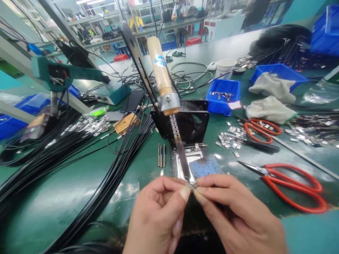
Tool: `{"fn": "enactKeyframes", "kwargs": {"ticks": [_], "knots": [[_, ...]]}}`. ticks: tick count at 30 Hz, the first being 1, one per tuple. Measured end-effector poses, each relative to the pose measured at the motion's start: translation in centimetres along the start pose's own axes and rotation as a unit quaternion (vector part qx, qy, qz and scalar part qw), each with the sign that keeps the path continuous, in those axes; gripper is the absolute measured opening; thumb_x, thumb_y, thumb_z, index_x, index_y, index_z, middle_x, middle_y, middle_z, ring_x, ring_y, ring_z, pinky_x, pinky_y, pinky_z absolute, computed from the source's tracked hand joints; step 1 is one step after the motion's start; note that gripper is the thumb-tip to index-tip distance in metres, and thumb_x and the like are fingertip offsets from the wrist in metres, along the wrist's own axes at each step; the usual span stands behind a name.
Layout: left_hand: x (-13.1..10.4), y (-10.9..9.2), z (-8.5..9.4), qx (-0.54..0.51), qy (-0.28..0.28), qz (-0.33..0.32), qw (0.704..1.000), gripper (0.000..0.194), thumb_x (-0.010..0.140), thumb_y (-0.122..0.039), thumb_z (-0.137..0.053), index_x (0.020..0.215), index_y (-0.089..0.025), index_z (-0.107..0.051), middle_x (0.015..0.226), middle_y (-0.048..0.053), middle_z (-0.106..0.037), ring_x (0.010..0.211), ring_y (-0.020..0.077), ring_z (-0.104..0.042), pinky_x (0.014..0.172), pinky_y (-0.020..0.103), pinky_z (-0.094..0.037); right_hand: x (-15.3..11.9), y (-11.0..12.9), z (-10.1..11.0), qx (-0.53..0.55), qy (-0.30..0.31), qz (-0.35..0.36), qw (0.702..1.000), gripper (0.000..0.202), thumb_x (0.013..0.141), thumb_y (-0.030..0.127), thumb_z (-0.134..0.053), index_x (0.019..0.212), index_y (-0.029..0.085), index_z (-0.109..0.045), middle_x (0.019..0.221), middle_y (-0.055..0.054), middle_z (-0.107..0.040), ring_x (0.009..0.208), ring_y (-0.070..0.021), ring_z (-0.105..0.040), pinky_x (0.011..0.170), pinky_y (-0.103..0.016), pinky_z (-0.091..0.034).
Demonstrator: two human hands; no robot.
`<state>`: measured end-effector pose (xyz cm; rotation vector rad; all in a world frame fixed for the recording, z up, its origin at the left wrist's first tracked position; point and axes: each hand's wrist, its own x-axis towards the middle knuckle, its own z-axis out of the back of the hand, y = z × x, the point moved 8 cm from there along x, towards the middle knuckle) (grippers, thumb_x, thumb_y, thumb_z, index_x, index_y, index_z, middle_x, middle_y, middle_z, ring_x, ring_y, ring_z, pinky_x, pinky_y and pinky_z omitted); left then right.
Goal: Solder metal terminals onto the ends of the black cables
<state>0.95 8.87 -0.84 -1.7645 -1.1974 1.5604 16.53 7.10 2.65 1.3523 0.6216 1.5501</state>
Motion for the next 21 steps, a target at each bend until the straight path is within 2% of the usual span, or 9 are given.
{"fn": "enactKeyframes", "kwargs": {"ticks": [5,8,11,14,21], "knots": [[0.01,-0.01,0.1,0.003,-0.005,0.004,1.0,0.02,0.08,-0.022,-0.083,0.07,-0.015,-0.067,0.042,-0.01,-0.045,0.039,0.0015,-0.027,0.037,0.008,-0.022,0.05,-0.06,-0.17,0.001,0.0,0.002,1.0,0.021,0.088,0.003,-0.072,0.099,0.021,-0.075,0.104,-0.001,-0.074,0.092,-0.0111,-0.074,0.085,-0.016,-0.06],[0.09,-0.06,0.12,-0.006,-0.005,0.005,1.0,0.022,0.075,-0.022,-0.087,0.067,-0.015,-0.068,0.048,-0.007,-0.053,0.039,0.0007,-0.03,0.037,0.008,-0.026,0.13,-0.02,-0.13,0.005,-0.008,-0.003,1.0,0.022,0.088,0.003,-0.072,0.099,0.022,-0.076,0.103,-0.001,-0.075,0.091,-0.0125,-0.074,0.083,-0.018,-0.062],[0.12,0.03,0.14,-0.01,-0.005,0.014,1.0,0.022,0.073,-0.024,-0.089,0.068,-0.016,-0.068,0.047,-0.008,-0.051,0.037,0.0008,-0.03,0.035,0.008,-0.025,0.28,0.24,-0.01,0.009,-0.021,-0.002,1.0,0.021,0.088,0.003,-0.073,0.098,0.021,-0.076,0.102,-0.001,-0.075,0.089,-0.0112,-0.074,0.082,-0.016,-0.061],[0.04,0.05,0.19,0.0,-0.002,0.014,1.0,0.02,0.076,-0.024,-0.087,0.071,-0.016,-0.07,0.042,-0.01,-0.044,0.036,0.0015,-0.027,0.033,0.009,-0.024,0.41,0.43,0.05,0.014,-0.029,-0.001,0.999,0.019,0.087,0.002,-0.072,0.095,0.019,-0.077,0.099,-0.001,-0.075,0.087,-0.0102,-0.074,0.083,-0.014,-0.06],[0.08,0.18,0.21,-0.003,0.024,0.006,1.0,0.017,0.082,-0.021,-0.082,0.072,-0.017,-0.069,0.043,-0.011,-0.044,0.036,0.0011,-0.028,0.034,0.007,-0.027,0.37,0.2,0.24,0.028,-0.037,-0.012,0.999,0.019,0.087,0.002,-0.072,0.094,0.019,-0.077,0.099,0.0,-0.074,0.089,-0.009,-0.073,0.084,-0.013,-0.058]]}}
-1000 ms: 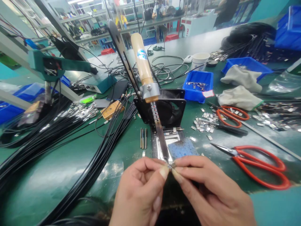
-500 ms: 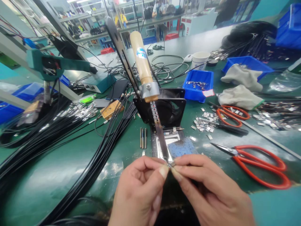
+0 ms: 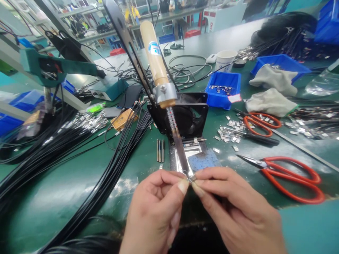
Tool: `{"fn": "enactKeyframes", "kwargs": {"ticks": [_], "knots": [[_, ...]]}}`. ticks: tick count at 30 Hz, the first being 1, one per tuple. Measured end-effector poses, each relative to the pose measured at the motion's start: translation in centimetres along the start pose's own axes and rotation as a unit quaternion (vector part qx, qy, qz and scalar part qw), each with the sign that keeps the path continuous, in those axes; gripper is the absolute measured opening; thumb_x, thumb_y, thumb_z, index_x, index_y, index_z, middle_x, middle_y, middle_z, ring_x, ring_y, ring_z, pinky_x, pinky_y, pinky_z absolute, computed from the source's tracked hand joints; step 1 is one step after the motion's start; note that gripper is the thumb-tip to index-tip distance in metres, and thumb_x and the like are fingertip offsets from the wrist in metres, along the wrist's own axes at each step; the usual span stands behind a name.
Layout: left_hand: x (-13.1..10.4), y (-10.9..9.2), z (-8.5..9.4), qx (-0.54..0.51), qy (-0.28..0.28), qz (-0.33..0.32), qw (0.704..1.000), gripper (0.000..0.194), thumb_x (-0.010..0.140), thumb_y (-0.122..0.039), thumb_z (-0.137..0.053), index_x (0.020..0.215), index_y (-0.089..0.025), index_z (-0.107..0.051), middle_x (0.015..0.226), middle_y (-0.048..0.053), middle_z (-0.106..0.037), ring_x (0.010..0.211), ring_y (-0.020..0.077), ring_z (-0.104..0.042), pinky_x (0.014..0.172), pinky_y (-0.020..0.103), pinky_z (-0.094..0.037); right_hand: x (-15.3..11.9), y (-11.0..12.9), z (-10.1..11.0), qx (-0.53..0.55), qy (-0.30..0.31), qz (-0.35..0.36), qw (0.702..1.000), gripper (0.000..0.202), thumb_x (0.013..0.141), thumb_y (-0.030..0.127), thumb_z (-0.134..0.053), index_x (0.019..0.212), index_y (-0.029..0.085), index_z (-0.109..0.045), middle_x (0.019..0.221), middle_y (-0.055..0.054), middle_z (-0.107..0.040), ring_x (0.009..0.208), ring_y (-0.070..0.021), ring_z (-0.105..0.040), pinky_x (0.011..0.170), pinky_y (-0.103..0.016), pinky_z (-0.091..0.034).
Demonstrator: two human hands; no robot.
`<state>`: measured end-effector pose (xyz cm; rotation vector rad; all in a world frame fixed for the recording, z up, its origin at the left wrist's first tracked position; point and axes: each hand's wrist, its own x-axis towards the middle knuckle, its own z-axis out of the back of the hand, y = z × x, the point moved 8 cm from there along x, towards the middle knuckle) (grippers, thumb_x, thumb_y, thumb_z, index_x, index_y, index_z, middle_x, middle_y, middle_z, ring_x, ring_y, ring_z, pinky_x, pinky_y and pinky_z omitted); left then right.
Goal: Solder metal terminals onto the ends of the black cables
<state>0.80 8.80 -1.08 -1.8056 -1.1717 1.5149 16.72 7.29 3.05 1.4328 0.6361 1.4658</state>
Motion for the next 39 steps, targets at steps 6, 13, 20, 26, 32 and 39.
{"fn": "enactKeyframes", "kwargs": {"ticks": [6,13,20,26,32,39], "knots": [[0.24,-0.1,-0.11,0.007,-0.008,0.0,1.0,0.017,0.08,-0.022,-0.084,0.072,-0.017,-0.07,0.044,-0.01,-0.044,0.036,0.0011,-0.028,0.033,0.008,-0.027,0.13,0.14,0.0,0.0,-0.003,0.001,1.0,0.019,0.086,0.002,-0.072,0.093,0.019,-0.077,0.099,-0.001,-0.076,0.087,-0.0102,-0.075,0.083,-0.015,-0.06],[0.42,-0.2,-0.03,-0.001,-0.005,-0.008,1.0,0.018,0.075,-0.021,-0.087,0.068,-0.017,-0.071,0.043,-0.009,-0.047,0.035,0.0011,-0.029,0.034,0.009,-0.027,-0.1,0.18,0.01,0.012,-0.001,0.009,1.0,0.023,0.085,0.0,-0.073,0.097,0.02,-0.078,0.101,-0.002,-0.077,0.089,-0.0126,-0.075,0.082,-0.018,-0.063],[0.44,-0.27,0.21,0.002,-0.006,-0.015,1.0,0.019,0.075,-0.022,-0.088,0.068,-0.017,-0.071,0.042,-0.009,-0.048,0.035,0.0007,-0.03,0.035,0.008,-0.028,0.01,0.14,0.1,0.027,0.006,0.016,0.999,0.025,0.084,-0.003,-0.072,0.096,0.018,-0.077,0.102,-0.001,-0.077,0.089,-0.0108,-0.075,0.082,-0.015,-0.062],[0.14,-0.4,0.04,0.006,-0.027,-0.017,0.999,0.018,0.074,-0.022,-0.088,0.067,-0.017,-0.071,0.044,-0.008,-0.048,0.037,0.0016,-0.031,0.035,0.008,-0.027,-0.2,-0.07,-0.13,-0.001,0.032,0.015,0.999,0.025,0.086,-0.001,-0.072,0.1,0.019,-0.075,0.104,-0.002,-0.074,0.093,-0.0121,-0.074,0.085,-0.018,-0.061],[0.13,-0.44,-0.09,0.009,-0.025,-0.023,0.999,0.02,0.076,-0.022,-0.086,0.066,-0.016,-0.069,0.046,-0.009,-0.049,0.037,0.001,-0.032,0.035,0.008,-0.024,-0.06,-0.04,-0.44,-0.005,0.02,0.015,1.0,0.023,0.086,-0.001,-0.071,0.097,0.018,-0.076,0.102,-0.001,-0.073,0.091,-0.0099,-0.072,0.085,-0.014,-0.059],[0.35,-0.17,0.09,0.005,0.007,-0.017,1.0,0.02,0.079,-0.025,-0.085,0.07,-0.017,-0.07,0.046,-0.01,-0.05,0.036,0.0013,-0.032,0.035,0.009,-0.025,0.22,0.09,-0.4,-0.004,0.006,0.016,1.0,0.021,0.086,-0.001,-0.071,0.094,0.017,-0.077,0.1,-0.002,-0.073,0.09,-0.0093,-0.072,0.086,-0.013,-0.058]]}}
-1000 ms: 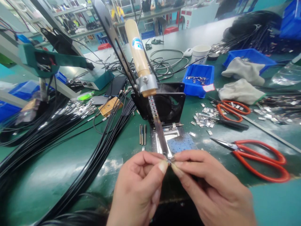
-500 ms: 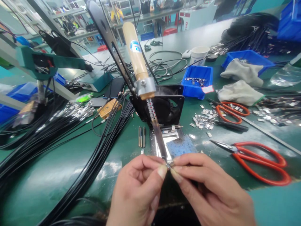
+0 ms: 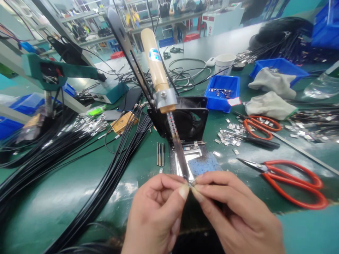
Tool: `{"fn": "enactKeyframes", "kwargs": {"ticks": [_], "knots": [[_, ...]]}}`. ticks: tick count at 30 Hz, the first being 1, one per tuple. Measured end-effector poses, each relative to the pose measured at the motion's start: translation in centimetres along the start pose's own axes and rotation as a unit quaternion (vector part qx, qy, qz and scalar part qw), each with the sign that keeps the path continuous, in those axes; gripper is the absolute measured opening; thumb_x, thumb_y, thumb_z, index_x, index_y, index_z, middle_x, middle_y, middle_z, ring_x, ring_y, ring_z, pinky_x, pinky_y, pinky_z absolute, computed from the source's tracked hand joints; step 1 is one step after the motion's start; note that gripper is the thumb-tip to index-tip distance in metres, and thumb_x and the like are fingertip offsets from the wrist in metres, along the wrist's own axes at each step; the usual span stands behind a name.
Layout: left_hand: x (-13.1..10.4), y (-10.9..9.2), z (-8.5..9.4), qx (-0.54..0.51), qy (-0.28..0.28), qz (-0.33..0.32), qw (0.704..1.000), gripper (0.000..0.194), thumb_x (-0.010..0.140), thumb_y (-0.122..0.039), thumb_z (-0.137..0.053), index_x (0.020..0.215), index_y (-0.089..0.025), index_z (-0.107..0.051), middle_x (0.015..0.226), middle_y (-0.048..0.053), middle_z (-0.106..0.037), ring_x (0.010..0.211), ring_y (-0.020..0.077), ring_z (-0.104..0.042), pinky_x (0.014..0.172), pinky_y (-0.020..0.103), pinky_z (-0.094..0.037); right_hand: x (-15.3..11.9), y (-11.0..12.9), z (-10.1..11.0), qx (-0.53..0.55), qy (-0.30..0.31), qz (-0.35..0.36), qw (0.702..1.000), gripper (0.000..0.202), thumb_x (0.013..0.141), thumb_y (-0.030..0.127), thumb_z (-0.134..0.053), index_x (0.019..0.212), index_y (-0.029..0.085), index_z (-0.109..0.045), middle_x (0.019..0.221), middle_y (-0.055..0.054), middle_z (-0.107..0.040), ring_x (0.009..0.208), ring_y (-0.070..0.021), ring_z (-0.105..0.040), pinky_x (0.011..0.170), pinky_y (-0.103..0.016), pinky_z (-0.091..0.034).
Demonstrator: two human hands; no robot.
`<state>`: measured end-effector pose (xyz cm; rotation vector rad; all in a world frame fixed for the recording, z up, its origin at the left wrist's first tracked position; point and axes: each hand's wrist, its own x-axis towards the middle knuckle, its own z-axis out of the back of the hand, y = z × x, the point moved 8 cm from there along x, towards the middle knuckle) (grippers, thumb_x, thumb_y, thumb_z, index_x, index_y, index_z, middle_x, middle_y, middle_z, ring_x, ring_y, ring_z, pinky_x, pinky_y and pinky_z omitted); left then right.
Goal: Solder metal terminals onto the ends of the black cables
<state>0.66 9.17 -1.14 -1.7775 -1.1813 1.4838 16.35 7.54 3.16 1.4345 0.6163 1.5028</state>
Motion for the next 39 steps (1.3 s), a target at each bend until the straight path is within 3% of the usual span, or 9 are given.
{"fn": "enactKeyframes", "kwargs": {"ticks": [25,34,39], "knots": [[0.2,-0.2,0.1,-0.003,0.005,-0.011,1.0,0.019,0.076,-0.023,-0.088,0.069,-0.016,-0.072,0.048,-0.008,-0.054,0.035,0.0003,-0.035,0.035,0.007,-0.029,-0.8,-0.4,-0.1,0.015,0.036,0.0,0.999,0.027,0.088,0.0,-0.07,0.104,0.021,-0.074,0.108,-0.001,-0.071,0.097,-0.0113,-0.071,0.087,-0.017,-0.059],[-0.3,0.4,0.6,-0.017,0.008,0.003,1.0,0.023,0.073,-0.025,-0.09,0.067,-0.014,-0.071,0.081,0.004,-0.076,0.035,-0.0046,-0.037,0.034,0.006,-0.029,-0.7,-0.3,0.0,0.011,0.029,-0.011,0.999,0.024,0.088,0.003,-0.071,0.102,0.023,-0.073,0.105,0.001,-0.073,0.093,-0.0093,-0.072,0.084,-0.014,-0.057],[-1.8,1.0,0.1,-0.047,0.027,0.034,0.998,0.031,0.068,-0.03,-0.094,0.063,-0.013,-0.068,0.075,0.003,-0.075,0.033,-0.0038,-0.04,0.032,0.006,-0.027,-1.4,0.0,0.2,0.041,0.031,-0.056,0.997,0.015,0.094,0.01,-0.064,0.099,0.024,-0.067,0.096,0.002,-0.072,0.09,-0.0118,-0.071,0.081,-0.02,-0.059]]}}
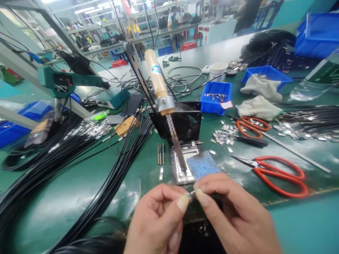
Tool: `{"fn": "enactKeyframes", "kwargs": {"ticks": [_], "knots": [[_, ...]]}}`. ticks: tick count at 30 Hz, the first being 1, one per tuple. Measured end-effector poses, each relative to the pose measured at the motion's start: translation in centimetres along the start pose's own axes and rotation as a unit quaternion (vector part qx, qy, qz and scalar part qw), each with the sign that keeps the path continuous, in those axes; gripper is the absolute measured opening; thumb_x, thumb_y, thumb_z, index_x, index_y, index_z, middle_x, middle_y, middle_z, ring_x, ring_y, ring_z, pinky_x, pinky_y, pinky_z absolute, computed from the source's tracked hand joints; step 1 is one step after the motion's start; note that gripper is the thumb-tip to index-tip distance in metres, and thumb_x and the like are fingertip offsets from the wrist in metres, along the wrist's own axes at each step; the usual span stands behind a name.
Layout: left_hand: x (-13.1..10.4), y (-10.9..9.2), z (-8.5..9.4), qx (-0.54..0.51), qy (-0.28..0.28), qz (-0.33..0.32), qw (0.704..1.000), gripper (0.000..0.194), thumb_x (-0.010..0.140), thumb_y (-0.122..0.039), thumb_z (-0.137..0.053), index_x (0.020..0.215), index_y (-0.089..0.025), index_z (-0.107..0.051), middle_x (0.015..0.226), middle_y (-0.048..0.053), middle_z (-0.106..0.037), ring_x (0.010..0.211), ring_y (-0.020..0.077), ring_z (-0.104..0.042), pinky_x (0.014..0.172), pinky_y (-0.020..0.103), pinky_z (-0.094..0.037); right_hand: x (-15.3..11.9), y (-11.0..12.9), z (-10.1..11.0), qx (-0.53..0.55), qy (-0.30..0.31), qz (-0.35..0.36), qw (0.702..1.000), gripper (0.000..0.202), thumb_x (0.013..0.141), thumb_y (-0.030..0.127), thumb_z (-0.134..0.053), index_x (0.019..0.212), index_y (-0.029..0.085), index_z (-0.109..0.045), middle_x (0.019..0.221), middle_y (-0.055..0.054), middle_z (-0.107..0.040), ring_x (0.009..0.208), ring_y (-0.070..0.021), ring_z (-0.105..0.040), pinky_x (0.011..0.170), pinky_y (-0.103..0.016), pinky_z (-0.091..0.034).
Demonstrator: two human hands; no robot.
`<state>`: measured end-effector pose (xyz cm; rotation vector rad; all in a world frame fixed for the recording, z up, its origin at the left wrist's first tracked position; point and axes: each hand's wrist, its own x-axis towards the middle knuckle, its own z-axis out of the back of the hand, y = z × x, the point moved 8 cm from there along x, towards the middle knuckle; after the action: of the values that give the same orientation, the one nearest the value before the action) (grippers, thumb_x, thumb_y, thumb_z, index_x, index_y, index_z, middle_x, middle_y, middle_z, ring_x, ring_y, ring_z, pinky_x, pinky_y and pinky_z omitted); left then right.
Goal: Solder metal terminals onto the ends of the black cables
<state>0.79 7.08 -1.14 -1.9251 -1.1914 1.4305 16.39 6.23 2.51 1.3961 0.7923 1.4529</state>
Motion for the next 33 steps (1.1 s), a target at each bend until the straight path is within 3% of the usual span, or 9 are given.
{"fn": "enactKeyframes", "kwargs": {"ticks": [2,7,10,16,23,33], "knots": [[-0.8,0.3,0.0,0.009,-0.001,0.01,1.0,0.034,0.067,-0.034,-0.095,0.063,-0.014,-0.067,0.065,0.0,-0.071,0.031,-0.0035,-0.036,0.03,0.006,-0.026,-0.5,-0.1,-0.4,0.015,0.023,-0.03,0.999,0.011,0.096,0.014,-0.062,0.098,0.025,-0.065,0.089,0.003,-0.07,0.081,-0.0123,-0.071,0.073,-0.021,-0.059],[-2.7,1.6,0.0,0.064,0.041,0.04,0.996,0.034,0.074,-0.047,-0.088,0.075,-0.018,-0.072,0.035,-0.01,-0.046,0.029,0.0003,-0.029,0.03,0.007,-0.027,-1.7,0.0,-0.5,0.045,0.041,-0.099,0.993,0.004,0.097,0.022,-0.064,0.094,0.025,-0.065,0.08,0.003,-0.068,0.066,-0.0123,-0.066,0.06,-0.021,-0.056],[-3.4,2.4,0.2,0.078,0.069,0.041,0.994,0.038,0.074,-0.053,-0.087,0.08,-0.018,-0.073,0.036,-0.008,-0.051,0.031,0.0015,-0.038,0.035,0.008,-0.032,-2.1,0.5,-0.4,0.066,0.051,-0.12,0.989,0.007,0.096,0.023,-0.065,0.089,0.024,-0.066,0.075,0.003,-0.068,0.063,-0.0113,-0.065,0.059,-0.02,-0.055],[-4.5,3.2,0.0,0.049,0.11,0.042,0.992,0.043,0.073,-0.053,-0.087,0.067,-0.015,-0.067,0.056,0.001,-0.072,0.033,0.001,-0.047,0.037,0.01,-0.034,-2.2,1.4,-0.3,0.073,0.045,-0.151,0.985,0.014,0.092,0.027,-0.068,0.079,0.021,-0.067,0.065,0.004,-0.065,0.054,-0.0089,-0.059,0.05,-0.016,-0.051],[-5.4,3.3,-0.4,0.03,0.126,0.058,0.99,0.041,0.076,-0.05,-0.087,0.068,-0.015,-0.067,0.056,0.002,-0.072,0.034,0.0003,-0.047,0.037,0.008,-0.033,-2.8,0.9,-0.9,0.098,0.057,-0.189,0.976,0.019,0.092,0.032,-0.07,0.078,0.02,-0.067,0.063,0.005,-0.062,0.053,-0.0079,-0.057,0.05,-0.015,-0.05],[-5.8,3.6,-0.4,0.007,0.122,0.07,0.99,0.039,0.074,-0.048,-0.089,0.072,-0.015,-0.069,0.054,0.003,-0.074,0.033,0.001,-0.049,0.036,0.008,-0.033,-3.0,1.4,-0.7,0.094,0.048,-0.179,0.978,0.022,0.091,0.034,-0.071,0.076,0.019,-0.067,0.06,0.004,-0.063,0.05,-0.0079,-0.057,0.047,-0.015,-0.049]]}}
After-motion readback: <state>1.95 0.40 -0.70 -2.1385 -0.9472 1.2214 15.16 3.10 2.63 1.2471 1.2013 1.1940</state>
